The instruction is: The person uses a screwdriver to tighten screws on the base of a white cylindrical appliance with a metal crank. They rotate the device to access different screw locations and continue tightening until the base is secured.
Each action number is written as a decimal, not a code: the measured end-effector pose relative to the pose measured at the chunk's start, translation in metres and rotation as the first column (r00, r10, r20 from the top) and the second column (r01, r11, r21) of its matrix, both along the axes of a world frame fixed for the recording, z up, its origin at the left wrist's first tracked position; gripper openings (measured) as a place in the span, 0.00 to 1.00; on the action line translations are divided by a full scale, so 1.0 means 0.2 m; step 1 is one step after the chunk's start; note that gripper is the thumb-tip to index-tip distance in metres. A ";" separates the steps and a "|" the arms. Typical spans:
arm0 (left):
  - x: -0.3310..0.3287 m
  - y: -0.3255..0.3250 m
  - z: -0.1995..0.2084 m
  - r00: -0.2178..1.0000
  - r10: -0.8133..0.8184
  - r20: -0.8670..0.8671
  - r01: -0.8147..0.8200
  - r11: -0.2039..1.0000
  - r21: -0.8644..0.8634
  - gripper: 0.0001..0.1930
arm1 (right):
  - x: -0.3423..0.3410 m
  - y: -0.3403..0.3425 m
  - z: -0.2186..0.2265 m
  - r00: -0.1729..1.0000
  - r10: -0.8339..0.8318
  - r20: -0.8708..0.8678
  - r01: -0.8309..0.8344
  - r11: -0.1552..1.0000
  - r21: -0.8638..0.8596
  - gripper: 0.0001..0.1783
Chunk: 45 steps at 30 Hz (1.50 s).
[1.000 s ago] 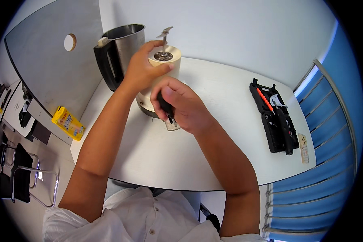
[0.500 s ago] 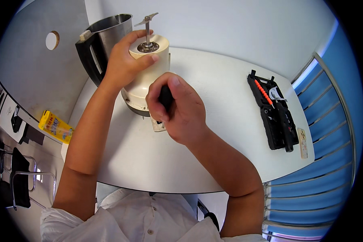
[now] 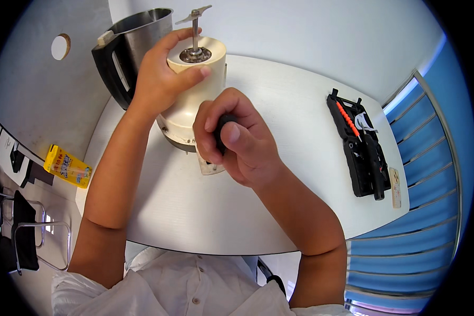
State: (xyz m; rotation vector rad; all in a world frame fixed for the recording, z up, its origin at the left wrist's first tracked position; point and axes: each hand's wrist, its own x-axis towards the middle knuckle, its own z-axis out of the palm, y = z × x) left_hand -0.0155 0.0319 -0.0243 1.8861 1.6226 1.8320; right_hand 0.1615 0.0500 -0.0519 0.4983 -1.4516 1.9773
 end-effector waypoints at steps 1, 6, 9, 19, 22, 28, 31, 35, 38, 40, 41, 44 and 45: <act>0.00 0.00 0.00 1.000 0.025 -0.016 -0.025 1.000 0.009 0.35 | 0.00 -0.01 0.01 0.995 -0.098 0.020 0.098 0.995 0.022 0.17; -0.04 -0.01 -0.02 0.994 0.104 -0.042 -0.104 0.995 -0.008 0.34 | 0.06 -0.14 0.10 0.865 -0.427 0.265 0.448 0.894 -0.024 0.19; -0.06 -0.01 -0.02 0.988 0.153 -0.021 -0.154 0.988 -0.006 0.33 | 0.06 -0.16 0.09 0.840 -0.501 0.207 0.525 0.847 -0.080 0.21; 0.00 -0.03 0.00 0.999 -0.029 0.025 0.028 0.999 0.018 0.37 | -0.02 0.03 -0.02 0.979 0.187 0.079 -0.189 0.982 0.010 0.29; 0.03 -0.04 0.02 0.999 -0.045 -0.024 0.046 0.999 0.006 0.37 | -0.04 0.06 -0.06 0.924 0.380 0.046 -0.376 0.924 -0.076 0.28; 0.04 -0.01 -0.01 0.999 0.014 -0.052 -0.013 1.000 0.018 0.34 | 0.00 0.00 -0.03 0.984 0.176 0.032 -0.177 0.984 0.036 0.23; 0.00 0.00 -0.02 1.000 0.019 0.013 -0.019 1.000 0.000 0.32 | 0.00 -0.01 -0.02 0.998 0.063 -0.014 -0.061 0.994 0.094 0.23; 0.00 -0.01 -0.01 1.000 -0.010 0.002 0.010 1.000 -0.004 0.33 | -0.01 -0.02 -0.03 1.000 0.003 -0.025 -0.002 0.999 0.032 0.24; 0.00 -0.03 -0.02 0.999 0.013 -0.052 -0.011 1.000 0.026 0.33 | -0.02 -0.03 -0.05 0.999 0.051 0.005 -0.051 0.999 0.002 0.27; 0.01 -0.02 -0.01 0.997 0.020 -0.072 -0.018 0.999 0.030 0.34 | -0.01 -0.03 -0.05 0.995 0.090 0.031 -0.090 0.996 -0.009 0.29; 0.01 -0.02 -0.01 0.997 0.027 -0.077 -0.025 0.999 0.023 0.34 | 0.00 -0.02 -0.05 0.992 0.116 0.047 -0.115 0.993 -0.022 0.30; 0.03 -0.03 -0.01 0.994 0.034 -0.104 -0.030 0.999 0.038 0.35 | 0.00 0.03 -0.07 0.956 0.291 0.028 -0.288 0.955 -0.068 0.31; 0.03 -0.04 0.00 0.993 0.037 -0.115 -0.032 0.998 0.048 0.35 | 0.00 0.04 -0.07 0.931 0.365 0.009 -0.363 0.928 -0.081 0.31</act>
